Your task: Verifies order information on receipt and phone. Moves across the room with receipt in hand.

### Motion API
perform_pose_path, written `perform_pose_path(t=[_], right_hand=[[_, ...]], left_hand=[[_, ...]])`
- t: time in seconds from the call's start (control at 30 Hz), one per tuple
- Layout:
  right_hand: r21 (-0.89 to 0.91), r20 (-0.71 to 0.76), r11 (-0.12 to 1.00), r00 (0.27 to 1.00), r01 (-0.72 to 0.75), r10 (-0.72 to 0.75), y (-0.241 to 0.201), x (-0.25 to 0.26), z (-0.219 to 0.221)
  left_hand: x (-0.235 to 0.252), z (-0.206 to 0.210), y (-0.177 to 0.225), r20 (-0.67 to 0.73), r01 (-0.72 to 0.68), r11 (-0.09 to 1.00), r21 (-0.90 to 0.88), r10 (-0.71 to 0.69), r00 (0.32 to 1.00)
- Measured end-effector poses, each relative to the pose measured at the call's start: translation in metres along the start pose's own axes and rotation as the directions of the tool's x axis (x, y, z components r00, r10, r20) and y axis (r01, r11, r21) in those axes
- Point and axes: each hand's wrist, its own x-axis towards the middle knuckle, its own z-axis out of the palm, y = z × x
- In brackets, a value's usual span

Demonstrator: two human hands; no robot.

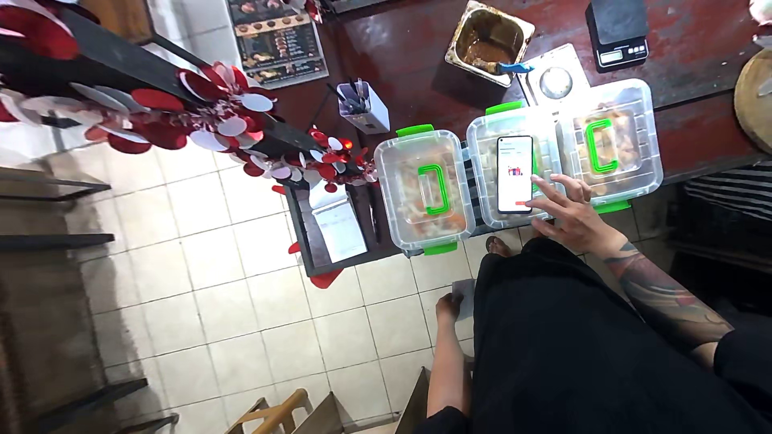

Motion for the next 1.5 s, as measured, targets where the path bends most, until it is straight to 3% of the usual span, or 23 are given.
perform_pose_path(t=[0.73, 0.93, 1.03, 1.13, 1.23, 1.33, 1.43, 1.5], right_hand=[[-0.054, 0.067, 0.998, 0.998, 0.017, -0.013, -0.007, 0.001, -0.001], [0.101, 0.006, 0.983, 0.988, 0.152, -0.153, -0.004, -0.004, -0.005], [0.291, -0.010, 0.915, 0.957, 0.280, -0.290, -0.004, -0.013, -0.004], [0.481, 0.024, 0.825, 0.937, 0.295, -0.349, -0.005, -0.026, 0.000], [0.540, 0.130, 0.808, 0.926, 0.234, -0.355, -0.003, -0.044, 0.006], [0.543, 0.311, 0.829, 0.884, 0.137, -0.350, 0.001, -0.062, 0.008], [0.568, 0.445, 0.822, 0.824, 0.043, -0.351, 0.003, -0.073, 0.017], [0.583, 0.518, 0.812, 0.774, -0.010, -0.363, 0.000, -0.077, 0.027]], left_hand=[[-0.016, 0.007, -0.009, -0.049, 0.025, 0.998, -0.065, -0.028, 0.998], [-0.034, 0.032, -0.021, -0.043, 0.068, 0.989, -0.134, -0.075, 0.996], [-0.053, 0.047, -0.020, -0.079, 0.098, 0.974, -0.204, -0.116, 0.990], [-0.071, 0.058, -0.012, -0.156, 0.122, 0.939, -0.321, -0.179, 0.971], [-0.086, 0.067, 0.000, -0.261, 0.048, 0.822, -0.568, -0.235, 0.936], [-0.098, 0.074, 0.018, -0.304, -0.125, 0.500, -0.857, -0.294, 0.906], [-0.119, 0.073, 0.041, -0.318, -0.249, 0.251, -0.936, -0.289, 0.903], [-0.138, 0.076, 0.052, -0.339, -0.305, 0.165, -0.938, -0.252, 0.907]])
